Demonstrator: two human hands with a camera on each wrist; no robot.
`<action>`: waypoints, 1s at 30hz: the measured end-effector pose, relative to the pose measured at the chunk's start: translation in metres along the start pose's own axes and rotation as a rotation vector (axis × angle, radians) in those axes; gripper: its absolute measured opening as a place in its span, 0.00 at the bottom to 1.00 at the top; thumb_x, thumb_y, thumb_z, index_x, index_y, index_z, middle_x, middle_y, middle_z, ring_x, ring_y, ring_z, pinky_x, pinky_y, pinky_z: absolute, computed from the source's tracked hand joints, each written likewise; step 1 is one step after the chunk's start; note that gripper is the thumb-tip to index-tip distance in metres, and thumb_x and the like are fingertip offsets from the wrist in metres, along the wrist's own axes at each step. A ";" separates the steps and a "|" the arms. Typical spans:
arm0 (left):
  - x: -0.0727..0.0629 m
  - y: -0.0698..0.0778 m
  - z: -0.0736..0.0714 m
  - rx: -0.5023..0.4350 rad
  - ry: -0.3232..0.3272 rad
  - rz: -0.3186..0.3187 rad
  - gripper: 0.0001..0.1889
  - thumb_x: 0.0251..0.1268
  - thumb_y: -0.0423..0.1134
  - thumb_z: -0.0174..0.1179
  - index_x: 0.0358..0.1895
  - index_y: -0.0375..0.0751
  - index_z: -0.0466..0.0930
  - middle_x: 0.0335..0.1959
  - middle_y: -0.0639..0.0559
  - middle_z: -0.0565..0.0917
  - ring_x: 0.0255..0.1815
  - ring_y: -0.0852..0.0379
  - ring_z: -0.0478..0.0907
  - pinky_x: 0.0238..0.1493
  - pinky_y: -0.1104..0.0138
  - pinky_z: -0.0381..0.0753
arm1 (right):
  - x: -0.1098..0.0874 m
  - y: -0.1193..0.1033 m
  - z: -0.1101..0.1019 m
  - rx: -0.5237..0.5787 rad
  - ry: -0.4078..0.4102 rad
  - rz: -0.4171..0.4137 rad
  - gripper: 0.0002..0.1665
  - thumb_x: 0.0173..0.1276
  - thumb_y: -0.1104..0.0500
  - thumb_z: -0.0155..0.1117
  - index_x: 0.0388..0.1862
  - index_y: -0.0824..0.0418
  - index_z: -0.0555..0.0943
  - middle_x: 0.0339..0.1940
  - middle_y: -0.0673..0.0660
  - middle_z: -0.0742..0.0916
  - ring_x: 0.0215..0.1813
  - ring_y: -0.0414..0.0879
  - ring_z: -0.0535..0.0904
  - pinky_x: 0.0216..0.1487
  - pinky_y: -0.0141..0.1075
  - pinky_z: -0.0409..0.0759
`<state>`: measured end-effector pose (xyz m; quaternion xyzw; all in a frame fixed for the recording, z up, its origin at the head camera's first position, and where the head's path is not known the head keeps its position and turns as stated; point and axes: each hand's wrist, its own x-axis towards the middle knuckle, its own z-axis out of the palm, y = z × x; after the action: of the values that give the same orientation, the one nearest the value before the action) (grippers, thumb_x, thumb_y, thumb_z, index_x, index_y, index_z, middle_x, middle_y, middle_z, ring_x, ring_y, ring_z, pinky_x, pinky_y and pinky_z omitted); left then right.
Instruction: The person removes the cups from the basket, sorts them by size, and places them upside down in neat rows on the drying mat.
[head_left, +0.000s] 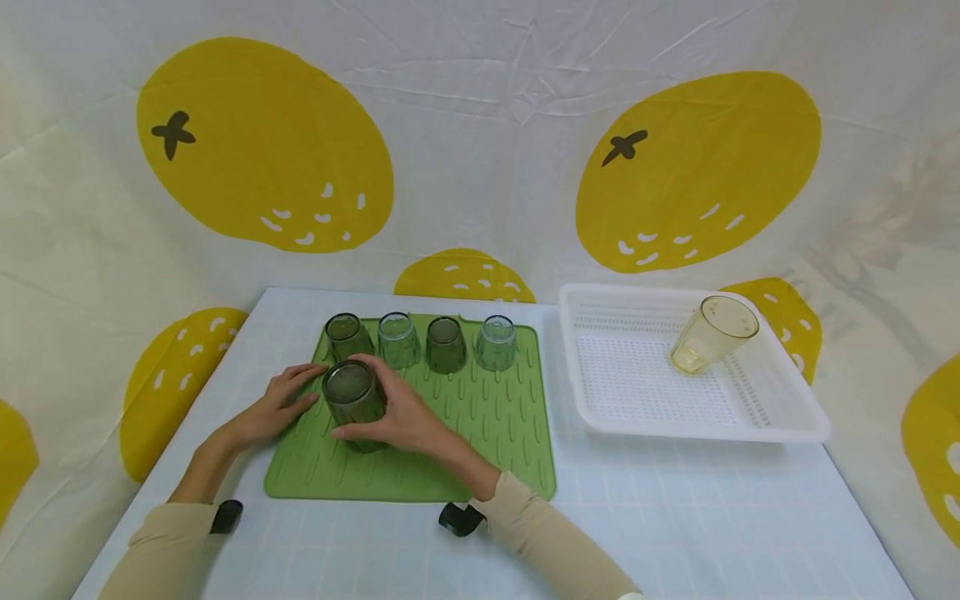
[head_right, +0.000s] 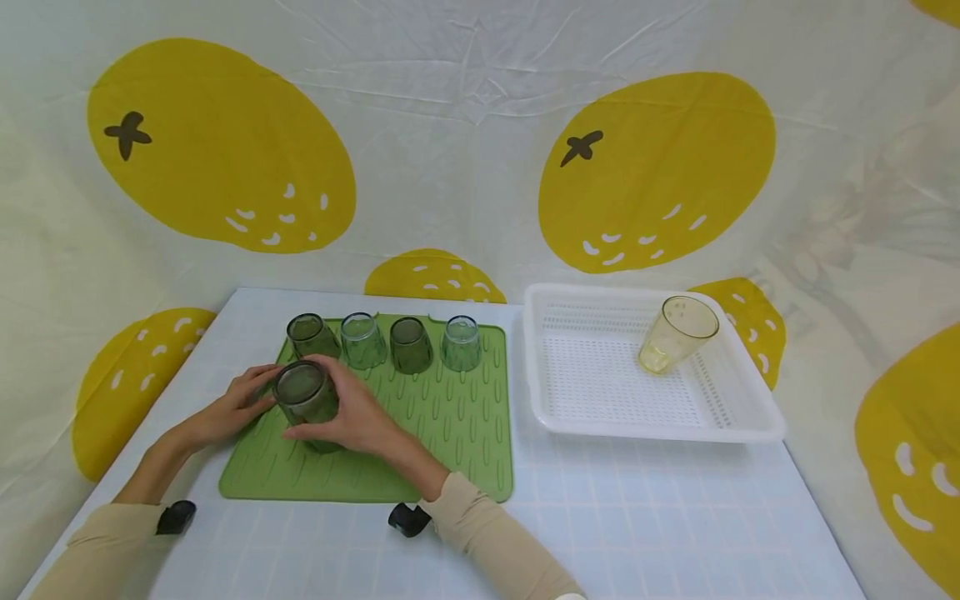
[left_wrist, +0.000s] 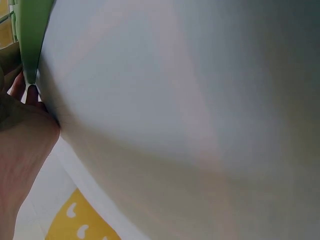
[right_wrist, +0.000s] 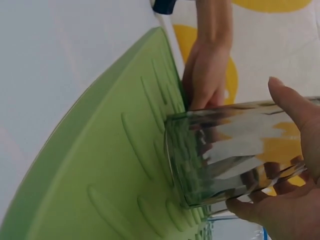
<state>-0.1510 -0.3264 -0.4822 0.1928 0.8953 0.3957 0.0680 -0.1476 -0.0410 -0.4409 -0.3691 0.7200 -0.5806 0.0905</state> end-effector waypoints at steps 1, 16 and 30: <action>0.000 0.000 0.000 0.001 0.000 0.002 0.26 0.80 0.31 0.53 0.76 0.29 0.61 0.74 0.26 0.58 0.71 0.25 0.50 0.60 0.28 0.57 | -0.001 0.000 0.000 0.006 -0.003 0.009 0.53 0.60 0.60 0.81 0.79 0.55 0.61 0.67 0.53 0.78 0.63 0.37 0.76 0.62 0.33 0.77; -0.001 -0.003 0.003 0.025 0.033 0.065 0.24 0.80 0.30 0.53 0.73 0.27 0.64 0.72 0.24 0.59 0.69 0.24 0.52 0.58 0.31 0.56 | -0.018 -0.008 -0.024 -0.102 -0.048 0.087 0.51 0.65 0.53 0.77 0.81 0.55 0.60 0.77 0.50 0.70 0.76 0.45 0.66 0.75 0.43 0.66; 0.001 0.001 0.004 0.039 0.040 0.084 0.24 0.79 0.29 0.53 0.73 0.25 0.63 0.72 0.22 0.59 0.70 0.22 0.51 0.58 0.30 0.54 | -0.037 -0.020 -0.068 -0.211 -0.044 0.053 0.37 0.68 0.55 0.75 0.73 0.59 0.71 0.69 0.58 0.76 0.70 0.50 0.71 0.73 0.48 0.69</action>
<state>-0.1502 -0.3232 -0.4840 0.2233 0.8952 0.3846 0.0297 -0.1505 0.0335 -0.4128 -0.3699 0.7845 -0.4908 0.0823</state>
